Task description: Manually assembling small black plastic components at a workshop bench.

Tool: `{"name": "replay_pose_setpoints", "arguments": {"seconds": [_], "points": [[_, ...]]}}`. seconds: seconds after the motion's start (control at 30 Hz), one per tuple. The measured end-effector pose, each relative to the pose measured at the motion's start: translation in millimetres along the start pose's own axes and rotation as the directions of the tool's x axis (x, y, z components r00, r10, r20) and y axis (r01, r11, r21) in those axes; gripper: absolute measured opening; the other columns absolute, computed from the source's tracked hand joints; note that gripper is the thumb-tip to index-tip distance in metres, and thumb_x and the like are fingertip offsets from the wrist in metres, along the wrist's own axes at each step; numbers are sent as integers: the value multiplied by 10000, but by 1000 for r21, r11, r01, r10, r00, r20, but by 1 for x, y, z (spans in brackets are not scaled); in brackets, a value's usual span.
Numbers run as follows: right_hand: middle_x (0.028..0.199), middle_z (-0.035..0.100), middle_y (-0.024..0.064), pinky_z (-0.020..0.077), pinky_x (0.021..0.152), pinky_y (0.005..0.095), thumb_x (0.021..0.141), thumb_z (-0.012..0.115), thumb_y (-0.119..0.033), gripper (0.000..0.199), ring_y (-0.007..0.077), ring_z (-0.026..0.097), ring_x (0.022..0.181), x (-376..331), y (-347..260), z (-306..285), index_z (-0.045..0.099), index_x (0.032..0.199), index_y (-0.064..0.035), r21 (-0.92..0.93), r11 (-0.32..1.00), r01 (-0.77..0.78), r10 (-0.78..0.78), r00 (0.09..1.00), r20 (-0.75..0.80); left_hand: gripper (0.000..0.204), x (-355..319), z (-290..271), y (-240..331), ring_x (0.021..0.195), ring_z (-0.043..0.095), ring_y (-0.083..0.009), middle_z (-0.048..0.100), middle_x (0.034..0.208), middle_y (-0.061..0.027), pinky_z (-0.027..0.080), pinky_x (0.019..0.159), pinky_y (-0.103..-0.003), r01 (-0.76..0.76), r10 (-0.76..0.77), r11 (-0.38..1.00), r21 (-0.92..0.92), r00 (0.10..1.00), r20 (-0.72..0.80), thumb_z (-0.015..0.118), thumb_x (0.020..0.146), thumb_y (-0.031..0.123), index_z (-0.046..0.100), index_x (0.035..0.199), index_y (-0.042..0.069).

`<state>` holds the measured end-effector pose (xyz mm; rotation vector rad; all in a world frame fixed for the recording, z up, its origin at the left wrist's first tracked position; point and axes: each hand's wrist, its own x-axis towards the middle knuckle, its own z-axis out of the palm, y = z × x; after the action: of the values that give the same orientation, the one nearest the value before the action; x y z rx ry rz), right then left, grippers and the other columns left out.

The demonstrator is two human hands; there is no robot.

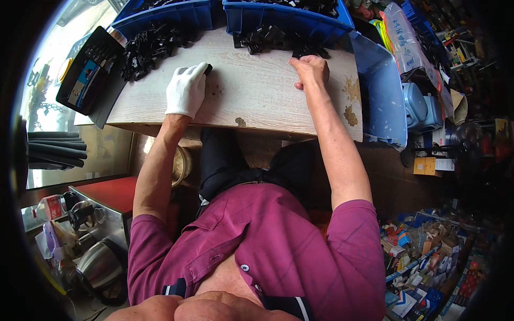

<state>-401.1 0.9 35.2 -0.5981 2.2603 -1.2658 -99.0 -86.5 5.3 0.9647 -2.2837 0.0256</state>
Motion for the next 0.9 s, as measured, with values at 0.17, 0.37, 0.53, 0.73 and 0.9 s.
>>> {"name": "replay_pose_setpoints", "arguments": {"seconds": [0.17, 0.37, 0.53, 0.73, 0.9], "points": [[712, 617, 50, 533, 415, 320, 791, 812, -242, 344, 121, 497, 444, -1, -6, 7, 722, 1036, -18, -103, 995, -12, 4, 997, -72, 137, 2, 4, 9, 879, 640, -352, 710, 904, -93, 555, 739, -429, -34, 32, 999, -40, 998, -56, 606, 889, 88, 643, 1018, 113], [692, 606, 50, 544, 420, 327, 820, 747, -236, 324, 132, 500, 440, -2, -10, 3, 719, 1044, -4, -75, 997, -21, 17, 999, -50, 175, 3, 3, 7, 895, 644, -357, 718, 927, -97, 553, 774, -434, -25, 16, 992, -123, 997, -72, 610, 890, 95, 655, 1059, 115], [592, 503, -3, 541, 417, 319, 847, 742, -229, 218, 105, 471, 400, -21, -16, -8, 693, 936, -36, 39, 992, -124, 116, 979, 168, 223, 1, 1, 7, 917, 656, -358, 727, 959, -113, 549, 799, -438, 27, -40, 980, -198, 997, -63, 623, 891, 110, 681, 1106, 110], [631, 562, 12, 532, 395, 319, 878, 742, -243, 204, 106, 498, 394, -32, -6, -15, 632, 825, -81, 46, 992, -115, 97, 955, 279, 272, 0, 0, 35, 907, 678, -388, 723, 1002, -179, 548, 804, -427, 136, -149, 814, -565, 989, 25, 681, 872, 122, 702, 1135, 53], [654, 593, 32, 538, 406, 322, 838, 791, -222, 292, 101, 507, 397, -49, -5, -17, 651, 1029, -52, 123, 992, -29, -25, 910, 413, 298, 1, 7, 60, 934, 703, -346, 723, 1037, -185, 563, 811, -377, 12, -37, 850, -527, 999, -36, 694, 873, 81, 699, 1168, 39]]}}
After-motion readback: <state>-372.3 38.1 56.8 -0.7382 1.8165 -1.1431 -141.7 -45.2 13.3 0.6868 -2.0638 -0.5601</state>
